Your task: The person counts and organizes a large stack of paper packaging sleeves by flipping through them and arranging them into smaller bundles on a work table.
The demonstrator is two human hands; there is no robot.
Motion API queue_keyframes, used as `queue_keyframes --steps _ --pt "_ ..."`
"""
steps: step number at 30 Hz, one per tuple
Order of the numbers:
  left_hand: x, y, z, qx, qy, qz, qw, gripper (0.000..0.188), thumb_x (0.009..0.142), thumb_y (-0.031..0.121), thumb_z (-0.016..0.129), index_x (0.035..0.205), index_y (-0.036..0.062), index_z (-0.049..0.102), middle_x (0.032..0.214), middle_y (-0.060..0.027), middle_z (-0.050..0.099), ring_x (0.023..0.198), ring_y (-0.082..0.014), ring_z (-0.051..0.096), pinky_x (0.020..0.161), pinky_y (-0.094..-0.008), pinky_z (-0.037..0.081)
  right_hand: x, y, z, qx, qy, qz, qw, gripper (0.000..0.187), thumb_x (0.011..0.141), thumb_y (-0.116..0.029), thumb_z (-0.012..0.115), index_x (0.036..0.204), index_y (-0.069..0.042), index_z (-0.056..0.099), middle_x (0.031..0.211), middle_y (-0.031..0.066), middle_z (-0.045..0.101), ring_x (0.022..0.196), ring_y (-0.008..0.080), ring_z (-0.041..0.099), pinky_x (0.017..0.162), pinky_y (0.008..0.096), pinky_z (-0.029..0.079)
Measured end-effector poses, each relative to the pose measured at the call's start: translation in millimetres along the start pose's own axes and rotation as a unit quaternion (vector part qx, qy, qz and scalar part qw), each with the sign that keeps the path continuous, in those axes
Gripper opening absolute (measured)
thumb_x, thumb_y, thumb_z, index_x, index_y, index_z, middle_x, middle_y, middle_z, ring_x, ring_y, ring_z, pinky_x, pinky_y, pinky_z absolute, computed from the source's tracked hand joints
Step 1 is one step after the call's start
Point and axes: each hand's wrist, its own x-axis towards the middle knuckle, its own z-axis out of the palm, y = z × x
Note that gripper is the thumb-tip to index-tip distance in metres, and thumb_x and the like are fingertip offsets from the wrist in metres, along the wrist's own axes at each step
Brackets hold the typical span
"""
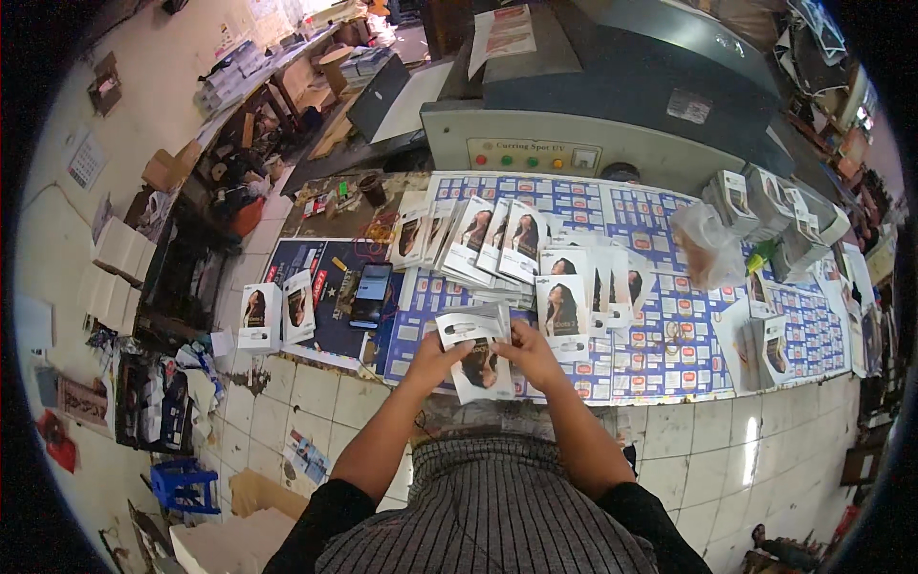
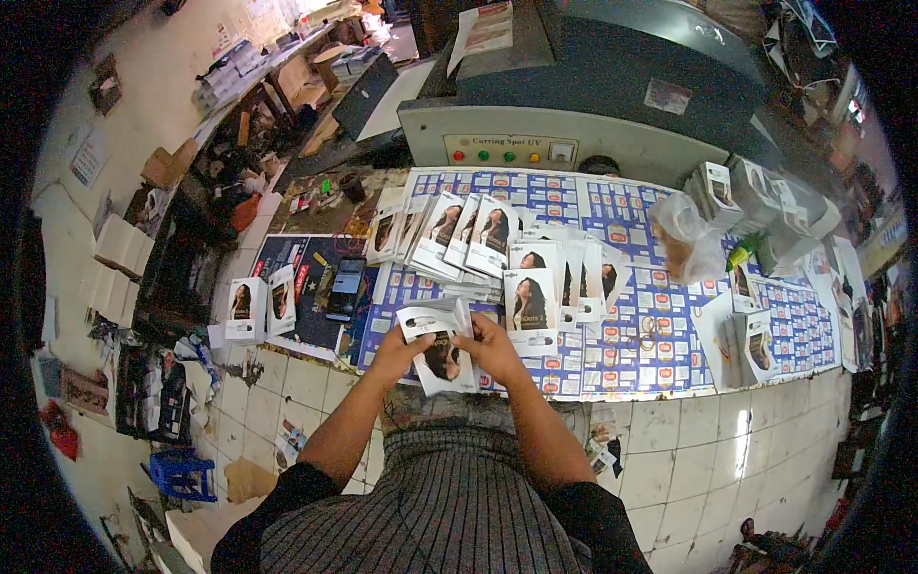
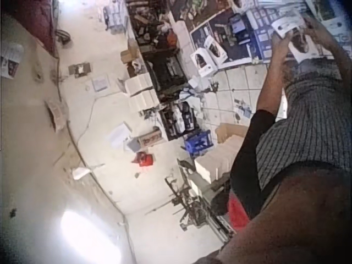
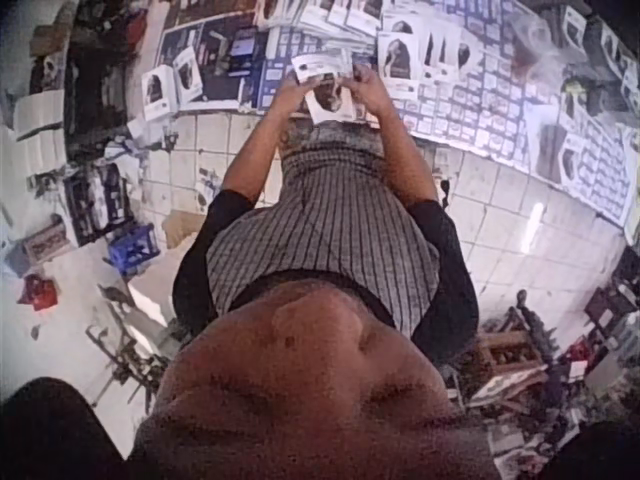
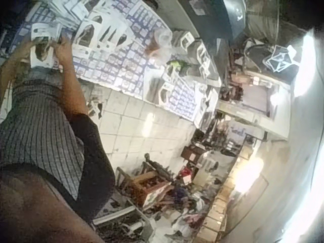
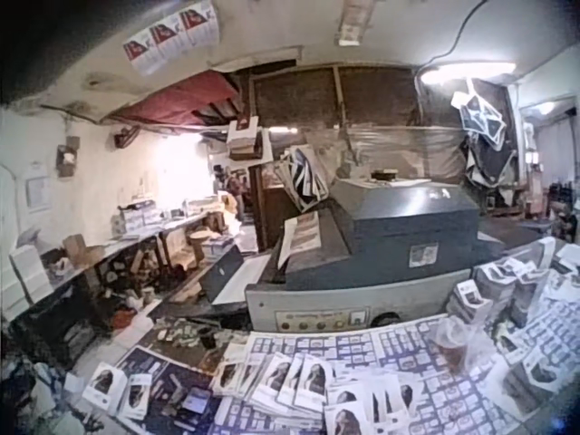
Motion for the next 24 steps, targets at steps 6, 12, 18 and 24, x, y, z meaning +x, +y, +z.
queue_keyframes --steps 6,12,18,24 --pt "-12.8 7.1 15.9 0.115 -0.03 0.073 0.99 0.04 0.088 0.014 0.07 0.122 0.0003 0.056 0.112 -0.0111 0.065 0.102 -0.0169 0.061 0.089 -0.0315 0.049 -10.5 15.6 -5.9 -0.125 0.014 -0.089 0.988 0.091 0.08 -0.007 0.071 0.152 -0.004 0.015 0.144 0.0181 0.04 0.132 0.0253 0.04 0.109 0.0346 0.031" --pt "-15.8 -50.0 25.0 -0.069 -0.048 0.072 0.994 0.095 0.086 0.003 0.067 0.154 0.0126 0.0 0.139 -0.0145 0.044 0.124 -0.0217 0.048 0.102 -0.0371 0.042 -18.7 10.1 4.4 -0.036 -0.031 -0.094 0.994 0.11 0.075 -0.002 0.071 0.155 -0.013 -0.004 0.154 0.0175 0.025 0.138 0.0247 0.032 0.111 0.0357 0.028" --pt "-13.2 -44.3 28.2 0.019 -0.042 0.108 0.993 0.108 0.084 0.0 0.067 0.152 0.0153 -0.015 0.14 -0.0147 0.043 0.124 -0.0237 0.049 0.102 -0.0369 0.042 -19.2 12.6 -13.0 -0.155 -0.039 -0.103 0.982 0.118 0.072 -0.004 0.076 0.154 -0.014 -0.009 0.155 0.0181 0.024 0.139 0.0248 0.032 0.112 0.0361 0.028" --pt "-9.5 -44.9 20.9 0.029 -0.052 0.085 0.995 0.108 0.085 0.006 0.07 0.152 0.0102 -0.014 0.14 -0.015 0.043 0.125 -0.0245 0.048 0.103 -0.0372 0.041 -16.2 -7.1 -0.2 -0.069 -0.066 -0.074 0.993 0.122 0.07 -0.015 0.08 0.153 -0.007 -0.01 0.156 0.0181 0.019 0.141 0.0236 0.025 0.113 0.037 0.023"
